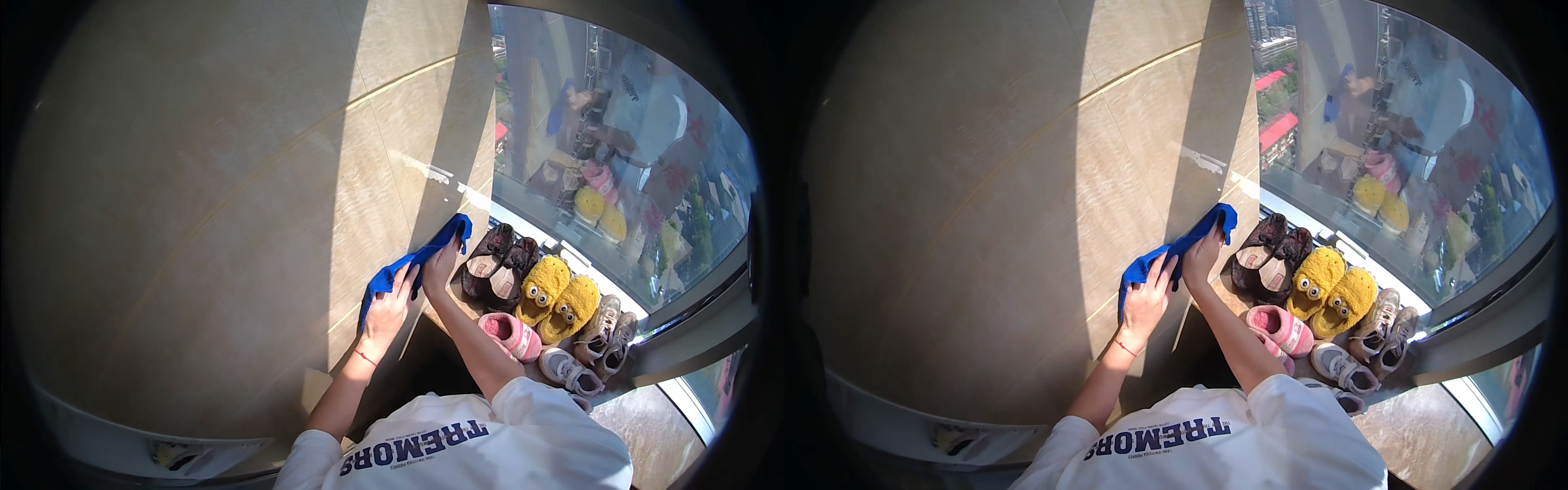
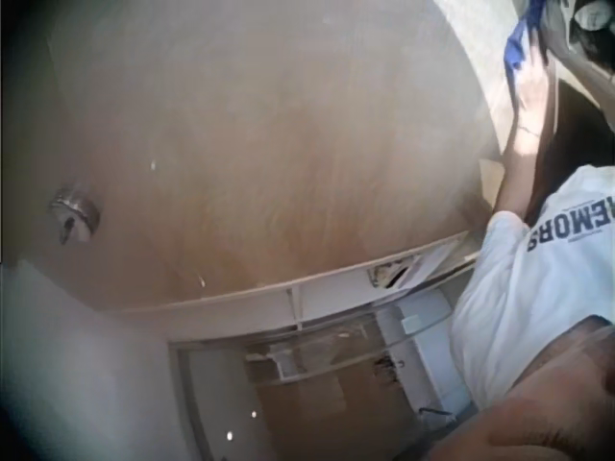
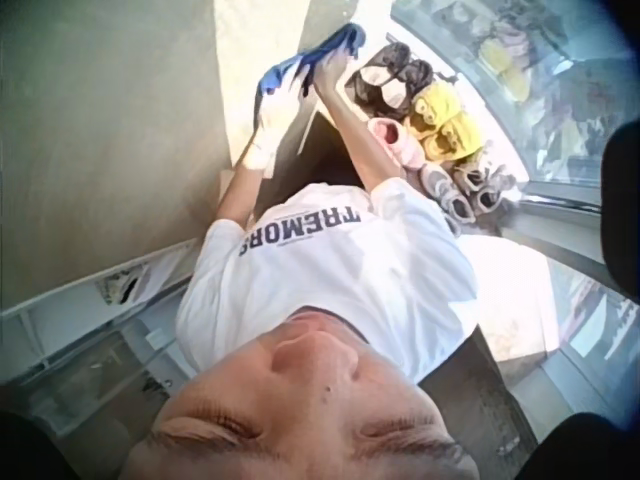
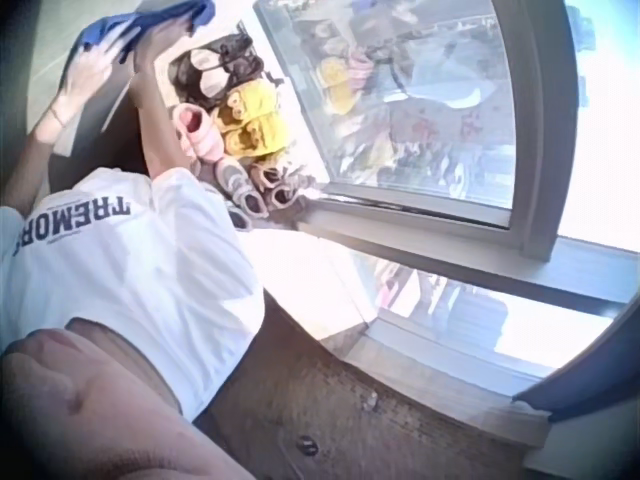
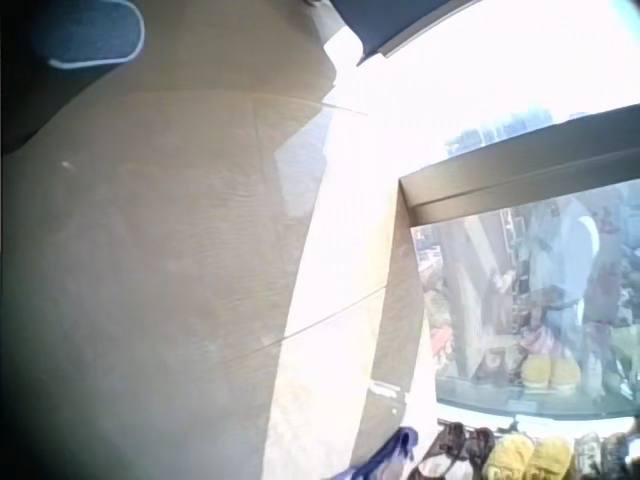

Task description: The person wipes a hair dryer with a blue cloth, then wipes a tiled wall and a glass shower door with the same cloth.

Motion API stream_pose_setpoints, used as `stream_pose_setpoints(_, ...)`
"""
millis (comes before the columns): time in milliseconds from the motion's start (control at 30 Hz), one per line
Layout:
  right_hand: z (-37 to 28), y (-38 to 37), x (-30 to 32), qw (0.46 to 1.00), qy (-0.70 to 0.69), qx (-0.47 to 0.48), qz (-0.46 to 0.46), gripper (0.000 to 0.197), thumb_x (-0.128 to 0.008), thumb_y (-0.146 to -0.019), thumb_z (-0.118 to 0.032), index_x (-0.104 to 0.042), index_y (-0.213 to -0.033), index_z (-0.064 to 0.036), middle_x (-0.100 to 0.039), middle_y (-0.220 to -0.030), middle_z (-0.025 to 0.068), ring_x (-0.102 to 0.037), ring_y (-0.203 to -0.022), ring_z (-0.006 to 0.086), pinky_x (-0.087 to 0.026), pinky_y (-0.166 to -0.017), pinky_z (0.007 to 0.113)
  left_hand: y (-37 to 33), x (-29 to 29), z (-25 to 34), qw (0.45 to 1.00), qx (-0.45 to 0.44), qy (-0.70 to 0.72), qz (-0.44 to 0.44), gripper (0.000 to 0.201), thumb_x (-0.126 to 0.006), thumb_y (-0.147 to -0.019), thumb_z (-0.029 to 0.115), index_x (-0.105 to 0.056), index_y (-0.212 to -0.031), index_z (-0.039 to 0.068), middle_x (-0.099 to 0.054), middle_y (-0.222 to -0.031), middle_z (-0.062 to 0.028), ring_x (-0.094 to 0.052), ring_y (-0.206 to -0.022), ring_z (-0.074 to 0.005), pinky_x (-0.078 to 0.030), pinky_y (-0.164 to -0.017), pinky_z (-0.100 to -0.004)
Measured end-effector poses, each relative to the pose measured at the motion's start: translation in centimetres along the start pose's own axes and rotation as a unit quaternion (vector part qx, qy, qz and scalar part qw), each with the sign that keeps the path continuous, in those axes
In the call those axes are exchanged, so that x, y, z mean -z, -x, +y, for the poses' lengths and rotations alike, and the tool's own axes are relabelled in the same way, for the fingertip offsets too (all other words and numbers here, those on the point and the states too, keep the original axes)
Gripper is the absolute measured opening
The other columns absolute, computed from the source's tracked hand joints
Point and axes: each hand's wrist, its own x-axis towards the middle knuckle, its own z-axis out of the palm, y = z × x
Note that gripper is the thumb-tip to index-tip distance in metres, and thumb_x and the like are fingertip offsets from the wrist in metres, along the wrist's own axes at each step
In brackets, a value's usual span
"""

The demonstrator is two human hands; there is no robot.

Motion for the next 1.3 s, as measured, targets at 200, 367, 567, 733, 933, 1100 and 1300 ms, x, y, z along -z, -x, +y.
stream_pose_setpoints(200, -14.8, -1.0, 0.4, 0.970, 0.048, 0.236, -0.028, 0.043, -0.057, -0.086, -0.003, -0.051, -0.127, 0.0047, -0.051, -0.120, 0.0286, -0.047, -0.109, 0.0482, -0.037, -0.097, 0.052, 2.7, 6.6, -5.2, 0.963, 0.240, -0.082, 0.090, 0.044, -0.058, -0.094, 0.038, -0.058, -0.137, 0.028, -0.041, -0.151, -0.0138, -0.032, -0.131, -0.0579, -0.021, -0.106, -0.0663)
stream_pose_setpoints(367, -14.7, 3.7, -1.4, 0.964, 0.032, 0.256, -0.069, 0.040, -0.063, -0.082, -0.008, -0.058, -0.120, 0.0008, -0.055, -0.115, 0.0280, -0.052, -0.098, 0.0482, -0.043, -0.089, 0.052, 8.8, 5.4, -7.7, 0.941, 0.230, -0.214, 0.127, 0.037, -0.055, -0.095, 0.045, -0.063, -0.130, 0.037, -0.056, -0.136, -0.0100, -0.038, -0.123, -0.0517, -0.025, -0.103, -0.0572)
stream_pose_setpoints(567, -3.8, 18.9, 0.9, 0.959, 0.152, 0.139, -0.197, 0.044, -0.060, -0.088, -0.015, -0.048, -0.123, 0.0088, -0.049, -0.116, 0.0324, -0.051, -0.099, 0.0491, -0.043, -0.090, 0.054, 21.9, -1.0, -6.0, 0.981, 0.143, -0.132, 0.016, 0.038, -0.063, -0.088, 0.041, -0.062, -0.126, 0.042, -0.062, -0.112, 0.0001, -0.058, -0.079, -0.0334, -0.046, -0.054, -0.0441)
stream_pose_setpoints(733, -5.1, 25.5, 1.8, 0.953, 0.164, 0.022, -0.252, 0.044, -0.063, -0.087, -0.017, -0.045, -0.118, 0.0091, -0.045, -0.107, 0.0311, -0.047, -0.099, 0.0483, -0.040, -0.090, 0.055, 30.2, -2.2, -7.1, 0.987, 0.140, -0.047, -0.064, 0.036, -0.062, -0.089, 0.038, -0.064, -0.124, 0.041, -0.063, -0.115, -0.0006, -0.060, -0.087, -0.0314, -0.047, -0.059, -0.0463)
stream_pose_setpoints(933, -17.9, 18.1, -2.2, 0.970, -0.024, 0.172, -0.171, 0.052, -0.070, -0.079, -0.012, -0.049, -0.126, -0.0002, -0.042, -0.128, 0.0306, -0.041, -0.113, 0.0513, -0.037, -0.095, 0.057, 25.6, 6.9, -14.0, 0.949, 0.243, -0.127, 0.157, 0.033, -0.059, -0.094, 0.031, -0.066, -0.125, 0.021, -0.038, -0.148, -0.0245, -0.015, -0.143, -0.0541, 0.000, -0.114, -0.0640)
stream_pose_setpoints(1100, -23.0, 17.6, -4.1, 0.948, 0.006, 0.286, -0.141, 0.045, -0.072, -0.078, -0.018, -0.060, -0.120, -0.0092, -0.051, -0.126, 0.0218, -0.047, -0.113, 0.0452, -0.039, -0.094, 0.052, 23.9, 11.6, -16.9, 0.940, 0.235, -0.160, 0.188, 0.043, -0.052, -0.097, 0.033, -0.054, -0.139, 0.023, -0.019, -0.161, -0.0219, 0.003, -0.144, -0.0572, 0.003, -0.110, -0.0706)
stream_pose_setpoints(1300, -10.9, 29.6, -1.9, 0.939, 0.130, 0.149, -0.283, 0.048, -0.065, -0.080, -0.018, -0.053, -0.119, 0.0075, -0.050, -0.123, 0.0327, -0.047, -0.113, 0.0519, -0.038, -0.100, 0.057, 34.3, 3.5, -12.9, 0.982, 0.127, -0.127, 0.050, 0.032, -0.061, -0.090, 0.033, -0.067, -0.122, 0.032, -0.059, -0.128, -0.0098, -0.047, -0.099, -0.0390, -0.039, -0.076, -0.0499)
